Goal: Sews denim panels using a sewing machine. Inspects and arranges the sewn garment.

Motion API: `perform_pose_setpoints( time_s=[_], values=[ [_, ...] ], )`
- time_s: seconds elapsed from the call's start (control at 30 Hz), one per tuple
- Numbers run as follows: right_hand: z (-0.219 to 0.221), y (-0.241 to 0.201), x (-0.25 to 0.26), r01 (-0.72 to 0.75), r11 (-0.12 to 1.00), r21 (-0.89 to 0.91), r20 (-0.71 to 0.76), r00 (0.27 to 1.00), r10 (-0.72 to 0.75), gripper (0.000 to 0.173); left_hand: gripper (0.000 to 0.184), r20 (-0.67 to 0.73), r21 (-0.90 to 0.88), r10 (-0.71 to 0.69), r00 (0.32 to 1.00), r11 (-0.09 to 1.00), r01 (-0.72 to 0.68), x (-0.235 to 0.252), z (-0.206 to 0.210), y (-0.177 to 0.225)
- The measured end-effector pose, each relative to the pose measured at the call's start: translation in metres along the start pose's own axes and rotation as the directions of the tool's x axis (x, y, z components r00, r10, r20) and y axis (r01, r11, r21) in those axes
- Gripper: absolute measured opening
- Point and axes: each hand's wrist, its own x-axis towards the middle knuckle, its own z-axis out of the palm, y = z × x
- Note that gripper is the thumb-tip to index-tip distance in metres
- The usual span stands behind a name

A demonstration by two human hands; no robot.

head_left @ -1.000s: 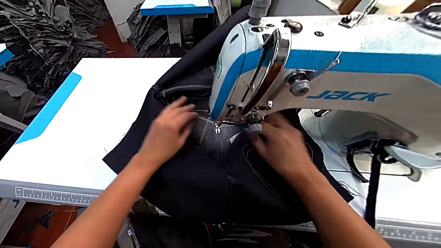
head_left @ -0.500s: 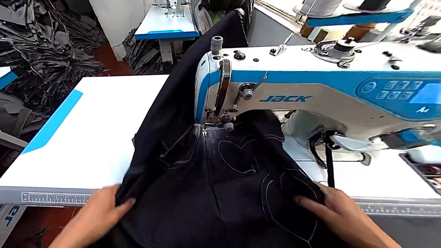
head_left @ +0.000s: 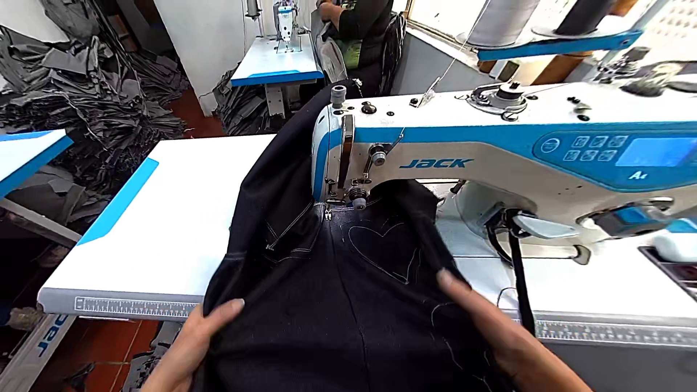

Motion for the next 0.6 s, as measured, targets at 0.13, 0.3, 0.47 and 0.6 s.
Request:
perform_pose_setpoints(
  time_s=[0.13, 0.3, 0.47, 0.6],
  values=[
    [0.001, 0.004, 0.007, 0.005, 0.961, -0.278, -0.062, 0.998, -0.023, 0.018, 0.043, 0.179, 0.208, -0.055, 0.982, 0.978, 0.017, 0.008, -0.005, -0.001],
    [0.006, -0.009, 0.012, 0.002, 0.958, -0.286, -0.117, 0.992, -0.037, 0.018, 0.032, 0.004, 0.202, -0.024, 1.0, 0.979, 0.023, 0.018, 0.013, -0.011],
    [0.035, -0.013, 0.024, -0.03, 1.0, 0.006, -0.206, 0.978, 0.031, 0.023, 0.03, -0.153, 0.127, 0.043, 0.987, 0.992, -0.024, 0.017, 0.038, -0.02],
    [-0.004, 0.0, 0.017, 0.146, 0.769, -0.622, -0.194, 0.923, -0.332, 0.063, 0.073, -0.104, 0.65, 0.288, 0.952, 0.744, -0.154, 0.009, -0.005, -0.012]
  ],
)
